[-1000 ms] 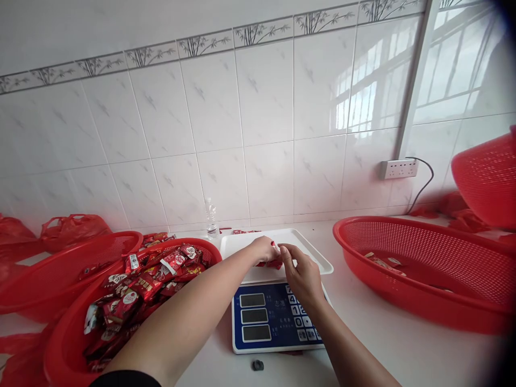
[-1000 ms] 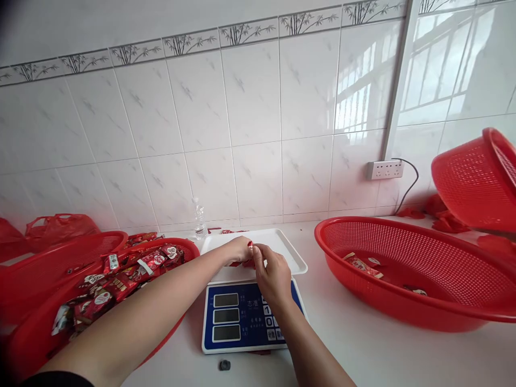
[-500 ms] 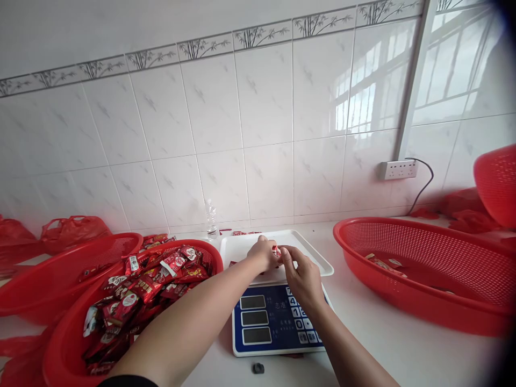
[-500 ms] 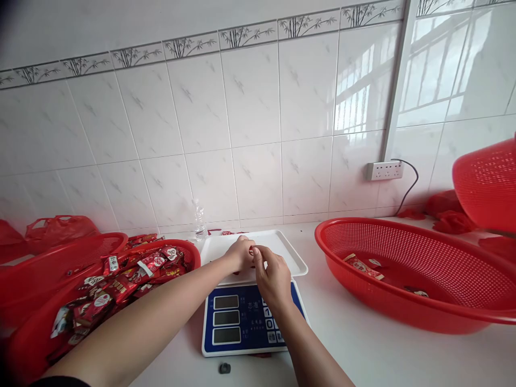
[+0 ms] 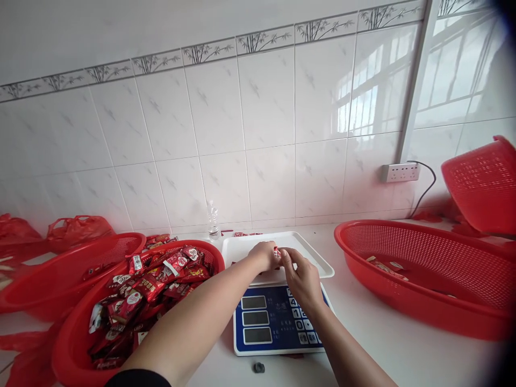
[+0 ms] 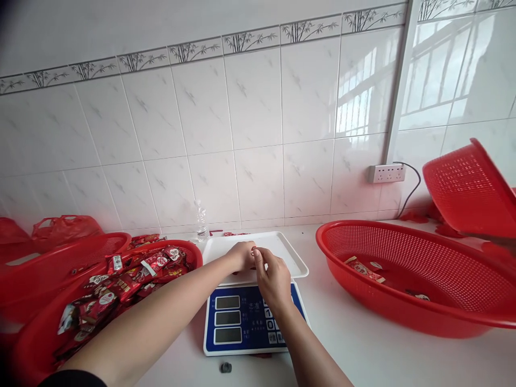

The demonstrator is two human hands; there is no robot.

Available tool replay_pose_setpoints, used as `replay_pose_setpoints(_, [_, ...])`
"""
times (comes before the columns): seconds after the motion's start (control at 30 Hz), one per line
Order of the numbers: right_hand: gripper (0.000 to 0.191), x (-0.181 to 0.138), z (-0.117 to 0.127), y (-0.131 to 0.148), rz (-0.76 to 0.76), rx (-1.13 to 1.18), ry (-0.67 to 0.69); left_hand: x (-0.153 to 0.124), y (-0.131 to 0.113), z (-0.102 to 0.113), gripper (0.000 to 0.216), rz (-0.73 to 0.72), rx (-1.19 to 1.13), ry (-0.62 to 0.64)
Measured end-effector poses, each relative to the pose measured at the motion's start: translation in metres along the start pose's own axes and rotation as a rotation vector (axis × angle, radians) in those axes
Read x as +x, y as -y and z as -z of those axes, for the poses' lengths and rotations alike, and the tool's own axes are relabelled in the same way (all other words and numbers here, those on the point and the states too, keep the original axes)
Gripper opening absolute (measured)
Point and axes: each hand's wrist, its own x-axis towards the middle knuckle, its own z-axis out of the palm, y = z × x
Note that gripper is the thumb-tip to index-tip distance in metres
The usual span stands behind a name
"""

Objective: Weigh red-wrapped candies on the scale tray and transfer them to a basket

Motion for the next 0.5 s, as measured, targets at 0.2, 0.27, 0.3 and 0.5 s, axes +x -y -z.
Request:
replay_pose_setpoints(0.2, [0.042, 0.0, 0.002, 0.001, -0.013, -0.004, -0.002, -0.015, 0.002, 0.023, 0.026, -0.008, -0.141, -0.112])
replay_pose_setpoints(0.27, [0.042, -0.001, 0.002, 0.0, -0.022, -0.011, 0.004, -0.024, 0.006, 0.039, 0.02, 0.009, -0.21, -0.081])
replay_pose_setpoints(0.3, [0.043, -0.001, 0.001, 0.0, -0.023, -0.015, 0.008, -0.029, 0.008, 0.048, 0.017, 0.024, -0.229, -0.045])
replay_pose_setpoints(0.5, [0.043, -0.003, 0.0, 0.0, -0.019, -0.028, 0.02, -0.054, 0.026, 0.08, 0.013, 0.229, -0.009, 0.128])
